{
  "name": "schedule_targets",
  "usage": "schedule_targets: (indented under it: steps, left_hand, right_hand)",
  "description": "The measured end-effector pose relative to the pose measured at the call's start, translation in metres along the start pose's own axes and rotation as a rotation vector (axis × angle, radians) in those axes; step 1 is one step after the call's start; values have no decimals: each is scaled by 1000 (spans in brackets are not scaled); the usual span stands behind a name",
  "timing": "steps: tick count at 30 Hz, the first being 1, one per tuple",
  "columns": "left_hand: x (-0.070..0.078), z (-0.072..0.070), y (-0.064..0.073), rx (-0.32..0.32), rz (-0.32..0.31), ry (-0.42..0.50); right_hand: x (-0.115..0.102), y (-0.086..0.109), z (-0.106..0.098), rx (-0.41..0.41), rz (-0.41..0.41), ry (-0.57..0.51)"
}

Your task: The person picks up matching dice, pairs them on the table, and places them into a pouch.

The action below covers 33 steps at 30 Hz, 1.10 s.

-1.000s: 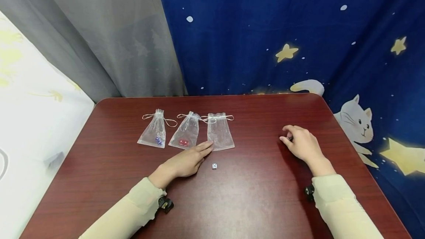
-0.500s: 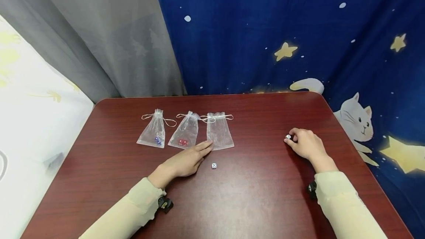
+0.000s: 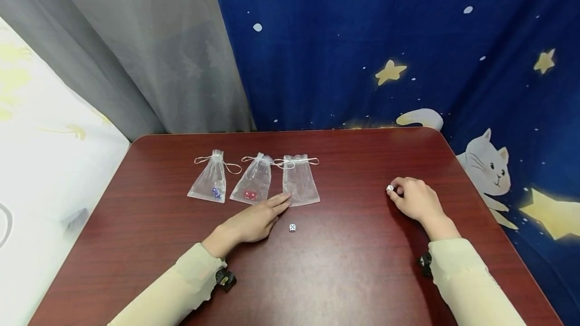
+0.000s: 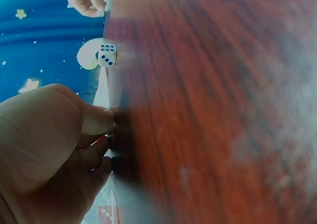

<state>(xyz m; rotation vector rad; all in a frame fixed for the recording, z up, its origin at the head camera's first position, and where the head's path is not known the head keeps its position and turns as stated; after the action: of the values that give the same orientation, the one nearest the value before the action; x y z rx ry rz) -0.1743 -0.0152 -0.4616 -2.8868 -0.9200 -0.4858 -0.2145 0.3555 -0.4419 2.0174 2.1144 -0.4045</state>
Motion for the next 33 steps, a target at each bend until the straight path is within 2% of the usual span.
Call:
schedule_targets:
  steps: [5,11,23,33]
  left_hand:
    - [0,0,1,2,-2,6]
    - [0,0,2,4,-2,11]
    - [0,0,1,9,8,7]
    - [1,-1,1,15,15,-3]
  right_hand:
    - [-15,1,-5,57,-66,-11]
    - [-35,2,-9,80,-105,-26]
    - [-76,7,-8,49,-174,-53]
    - [-110,12,5,25,-260,-46]
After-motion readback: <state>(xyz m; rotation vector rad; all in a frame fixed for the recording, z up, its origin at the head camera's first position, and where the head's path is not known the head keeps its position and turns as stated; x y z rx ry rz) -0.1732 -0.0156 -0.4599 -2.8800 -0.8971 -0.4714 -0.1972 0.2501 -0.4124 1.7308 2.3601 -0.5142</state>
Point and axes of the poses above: each hand's wrist, its own y-axis away from the middle knuckle, its own z-axis out of the palm, x = y × z, the point moved 6 cm from there along -y, towards the middle knuckle, and after that the axes turned 10 degrees about z, right-handed, at the moved point
